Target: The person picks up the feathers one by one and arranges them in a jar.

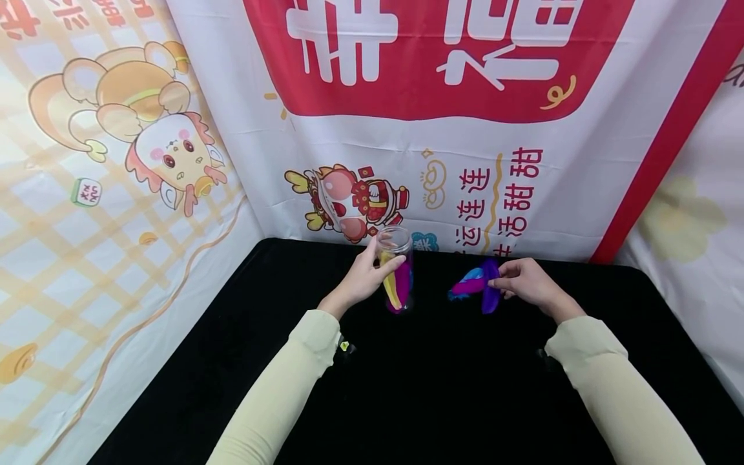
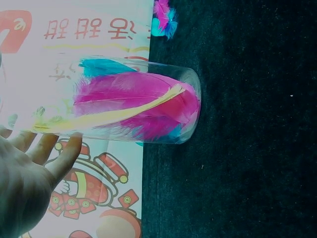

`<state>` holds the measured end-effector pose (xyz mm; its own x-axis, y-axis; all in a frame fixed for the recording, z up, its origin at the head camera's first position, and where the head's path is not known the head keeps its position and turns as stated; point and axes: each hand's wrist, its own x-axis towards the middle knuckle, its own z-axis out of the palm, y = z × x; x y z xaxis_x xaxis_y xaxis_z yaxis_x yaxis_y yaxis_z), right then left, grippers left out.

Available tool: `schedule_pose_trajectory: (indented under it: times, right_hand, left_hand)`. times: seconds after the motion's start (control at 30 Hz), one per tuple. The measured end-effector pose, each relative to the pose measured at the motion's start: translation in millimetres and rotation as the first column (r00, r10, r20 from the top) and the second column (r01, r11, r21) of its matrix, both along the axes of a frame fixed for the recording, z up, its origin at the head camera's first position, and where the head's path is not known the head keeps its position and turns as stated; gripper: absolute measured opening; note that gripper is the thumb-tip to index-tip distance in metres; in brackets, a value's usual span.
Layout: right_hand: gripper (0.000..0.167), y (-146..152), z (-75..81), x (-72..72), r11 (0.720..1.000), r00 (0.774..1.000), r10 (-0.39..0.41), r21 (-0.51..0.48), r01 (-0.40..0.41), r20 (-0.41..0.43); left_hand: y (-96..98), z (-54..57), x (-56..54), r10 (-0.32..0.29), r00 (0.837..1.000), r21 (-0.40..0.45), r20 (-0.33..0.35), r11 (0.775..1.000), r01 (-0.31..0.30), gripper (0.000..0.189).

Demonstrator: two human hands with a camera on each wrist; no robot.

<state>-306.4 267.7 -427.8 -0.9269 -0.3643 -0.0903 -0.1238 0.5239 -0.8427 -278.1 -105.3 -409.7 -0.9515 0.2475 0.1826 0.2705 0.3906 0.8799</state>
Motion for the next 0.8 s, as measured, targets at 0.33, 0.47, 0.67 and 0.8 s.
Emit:
schedule_pose_trajectory:
  times: [0.33, 0.47, 0.67, 0.8]
  right_hand:
    - [0.035, -8.2, 13.3, 0.4, 0.997, 0.998, -0.051, -0.053, 0.049, -0.043]
    - [0.037, -9.4, 17.1, 1.9, 0.995, 0.996, -0.078, -0.073, 0.074, -0.052]
    - [0.039, -10.8, 21.1, 3.7, 0.988, 0.99, -0.108, -0.117, 0.097, -0.089]
    - [0.039, -12.4, 23.9, 5.4, 0.986, 0.988, -0.119, -0.128, 0.106, -0.1]
  left_hand:
    - [-0.7, 1.5, -0.8, -0.004, 1.0, -0.003, -0.002, 1.0, 0.004, 0.082]
    - [-0.7, 0.9, -1.0, -0.011, 1.0, -0.002, -0.006, 1.0, 0.011, 0.083]
    - [-0.6, 9.1, 4.5, -0.016, 1.0, -0.009, 0.019, 1.0, 0.016, 0.081]
    - [-1.1, 25.3, 13.5, -0.049, 0.996, -0.016, 0.072, 0.999, 0.05, 0.076]
